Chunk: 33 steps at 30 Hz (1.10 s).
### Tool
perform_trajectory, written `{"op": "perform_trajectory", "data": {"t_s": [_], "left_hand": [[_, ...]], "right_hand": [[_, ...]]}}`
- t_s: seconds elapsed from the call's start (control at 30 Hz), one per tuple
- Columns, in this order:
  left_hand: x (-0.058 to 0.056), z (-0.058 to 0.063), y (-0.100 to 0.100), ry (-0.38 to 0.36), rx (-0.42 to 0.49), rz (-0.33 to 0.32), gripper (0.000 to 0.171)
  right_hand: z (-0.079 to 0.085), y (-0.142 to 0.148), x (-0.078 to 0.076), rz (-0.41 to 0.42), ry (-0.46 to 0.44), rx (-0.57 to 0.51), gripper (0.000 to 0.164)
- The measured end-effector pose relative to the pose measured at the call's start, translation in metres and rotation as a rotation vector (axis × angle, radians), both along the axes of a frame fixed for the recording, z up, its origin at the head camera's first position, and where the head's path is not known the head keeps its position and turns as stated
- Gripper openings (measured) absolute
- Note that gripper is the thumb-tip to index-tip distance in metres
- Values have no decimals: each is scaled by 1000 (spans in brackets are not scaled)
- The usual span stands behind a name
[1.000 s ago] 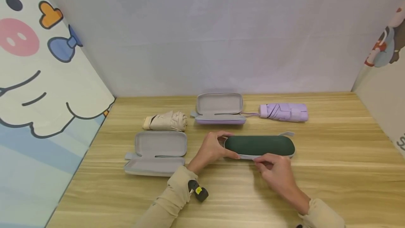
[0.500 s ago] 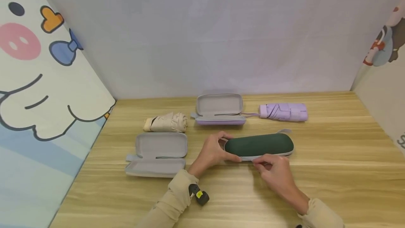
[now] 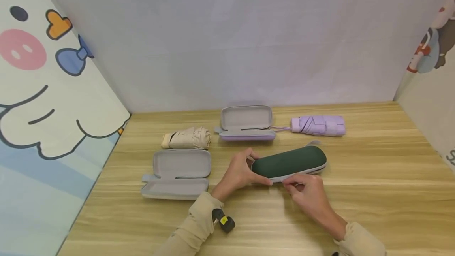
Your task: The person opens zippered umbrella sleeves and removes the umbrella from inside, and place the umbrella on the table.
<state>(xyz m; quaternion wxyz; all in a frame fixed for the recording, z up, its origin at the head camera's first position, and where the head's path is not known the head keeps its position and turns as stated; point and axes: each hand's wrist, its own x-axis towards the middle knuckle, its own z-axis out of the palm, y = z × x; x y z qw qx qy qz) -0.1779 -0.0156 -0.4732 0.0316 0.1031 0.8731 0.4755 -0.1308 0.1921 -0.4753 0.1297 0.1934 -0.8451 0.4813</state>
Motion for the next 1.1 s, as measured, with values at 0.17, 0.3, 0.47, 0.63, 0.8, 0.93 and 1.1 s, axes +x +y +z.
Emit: {"op": "perform_trajectory", "data": {"t_s": [0.17, 0.3, 0.47, 0.63, 0.8, 0.93, 1.1], "left_hand": [[2, -2, 1, 35, -11, -16, 64], [3, -1, 3, 51, -21, -23, 65], [5, 0, 5, 52, -51, -21, 67], [7, 1, 5, 51, -77, -15, 67], [8, 1, 6, 92, -95, -10, 68], [10, -1, 8, 135, -93, -13, 70], [13, -3, 10, 180, -100, -3, 71]], "right_hand": [[0, -1, -1, 11, 6, -4, 23], [0, -2, -1, 19, 10, 6, 24], [1, -2, 0, 25, 1, 4, 24], [0, -2, 0, 26, 7, 5, 24], [-2, -2, 1, 33, 3, 2, 25], [-3, -3, 2, 48, 1, -12, 26], [-2, -4, 4, 61, 20, -33, 25]]}}
